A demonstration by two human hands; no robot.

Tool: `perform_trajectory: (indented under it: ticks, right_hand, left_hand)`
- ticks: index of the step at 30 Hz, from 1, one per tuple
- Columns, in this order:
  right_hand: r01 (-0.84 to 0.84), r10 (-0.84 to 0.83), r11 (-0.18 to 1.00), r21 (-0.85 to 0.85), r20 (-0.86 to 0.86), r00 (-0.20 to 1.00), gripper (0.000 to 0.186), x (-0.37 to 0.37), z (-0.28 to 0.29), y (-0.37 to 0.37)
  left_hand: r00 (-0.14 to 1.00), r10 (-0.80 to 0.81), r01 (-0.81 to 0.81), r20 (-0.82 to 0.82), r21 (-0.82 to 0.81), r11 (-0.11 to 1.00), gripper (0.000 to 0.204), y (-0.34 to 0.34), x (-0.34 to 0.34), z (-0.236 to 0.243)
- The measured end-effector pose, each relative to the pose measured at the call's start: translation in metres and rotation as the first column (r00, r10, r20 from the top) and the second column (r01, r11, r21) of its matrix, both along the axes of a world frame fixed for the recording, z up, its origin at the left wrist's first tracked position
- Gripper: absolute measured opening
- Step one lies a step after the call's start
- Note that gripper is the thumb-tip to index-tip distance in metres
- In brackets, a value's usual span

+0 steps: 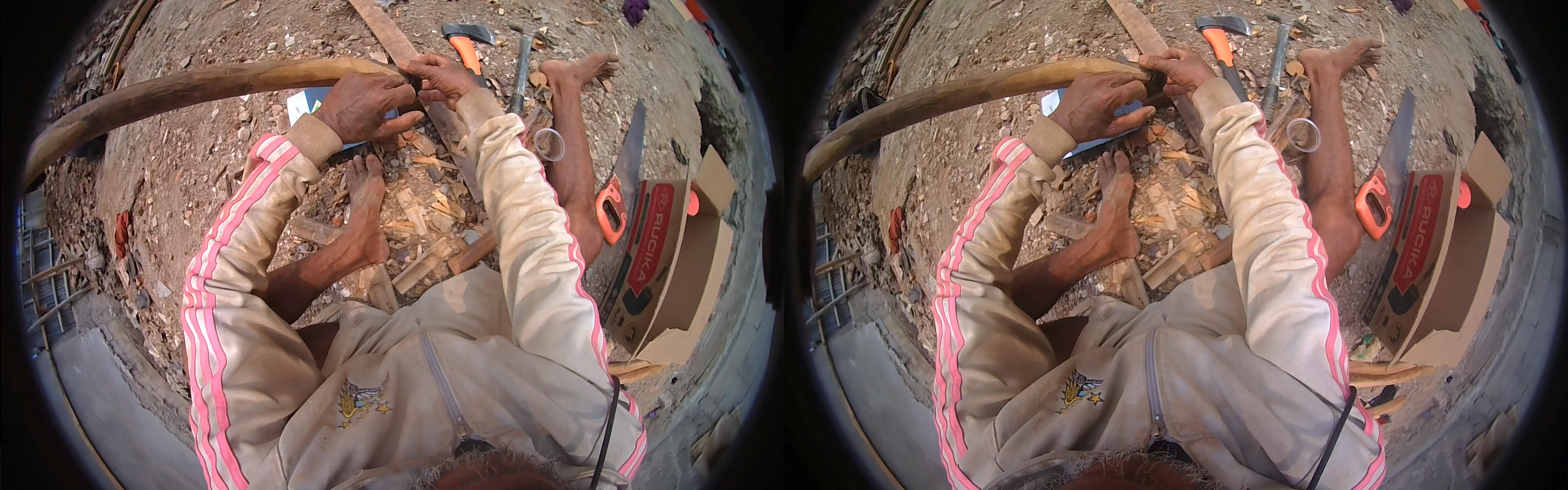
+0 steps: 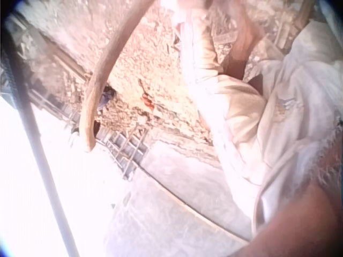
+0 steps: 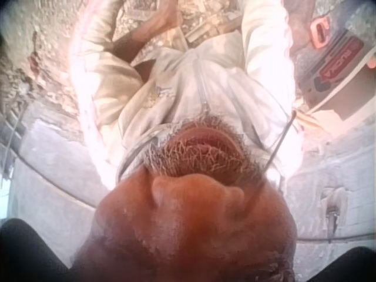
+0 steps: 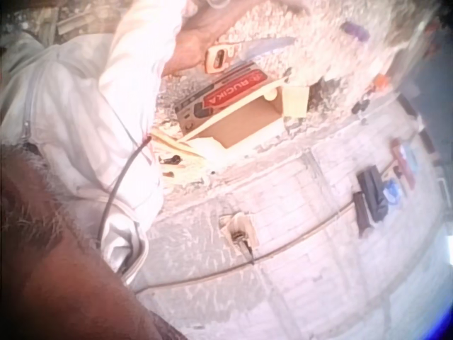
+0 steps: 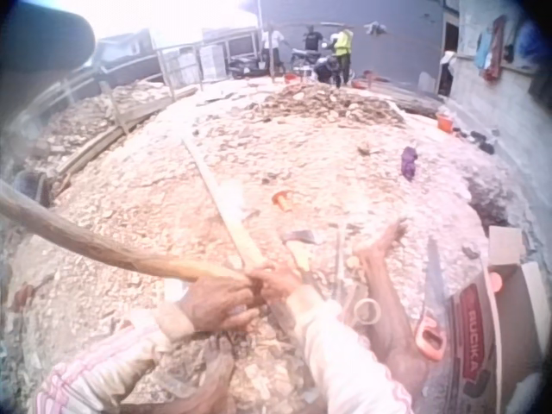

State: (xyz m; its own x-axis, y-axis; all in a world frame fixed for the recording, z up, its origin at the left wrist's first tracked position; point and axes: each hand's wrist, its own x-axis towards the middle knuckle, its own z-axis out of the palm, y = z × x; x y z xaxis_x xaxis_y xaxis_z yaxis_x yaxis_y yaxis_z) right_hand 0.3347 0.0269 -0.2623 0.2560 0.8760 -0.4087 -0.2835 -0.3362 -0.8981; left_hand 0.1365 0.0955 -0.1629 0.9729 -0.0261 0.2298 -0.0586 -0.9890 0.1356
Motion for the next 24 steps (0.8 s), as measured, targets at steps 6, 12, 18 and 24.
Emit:
perform_trajectory:
  ticks: [6, 12, 18, 24]
  right_hand:
    - [0.018, -0.015, 0.999, -0.033, 0.095, 0.995, 0.033, -0.009, 0.013, -0.005]
    - [0.001, 0.002, 0.999, -0.032, 0.083, 0.997, 0.034, 0.002, 0.007, -0.002]
    - [-0.109, 0.109, 0.994, -0.018, 0.352, 0.93, 0.034, 0.022, 0.021, -0.007]
    - [-0.073, 0.026, 0.989, 0.128, 0.338, 0.941, 0.024, 0.013, 0.039, -0.002]
  left_hand:
    - [0.861, 0.485, -0.508, -0.155, -0.328, 0.797, 0.058, 0.014, -0.048, -0.056]
    - [0.839, 0.54, -0.12, 0.066, -0.946, 0.302, 0.069, 0.018, 0.01, -0.119]
    - [0.826, 0.563, -0.16, -0.036, -0.972, 0.172, 0.063, 0.021, 0.024, -0.139]
    - [0.801, 0.599, -0.154, -0.011, -0.97, 0.189, 0.06, 0.027, 0.025, -0.138]
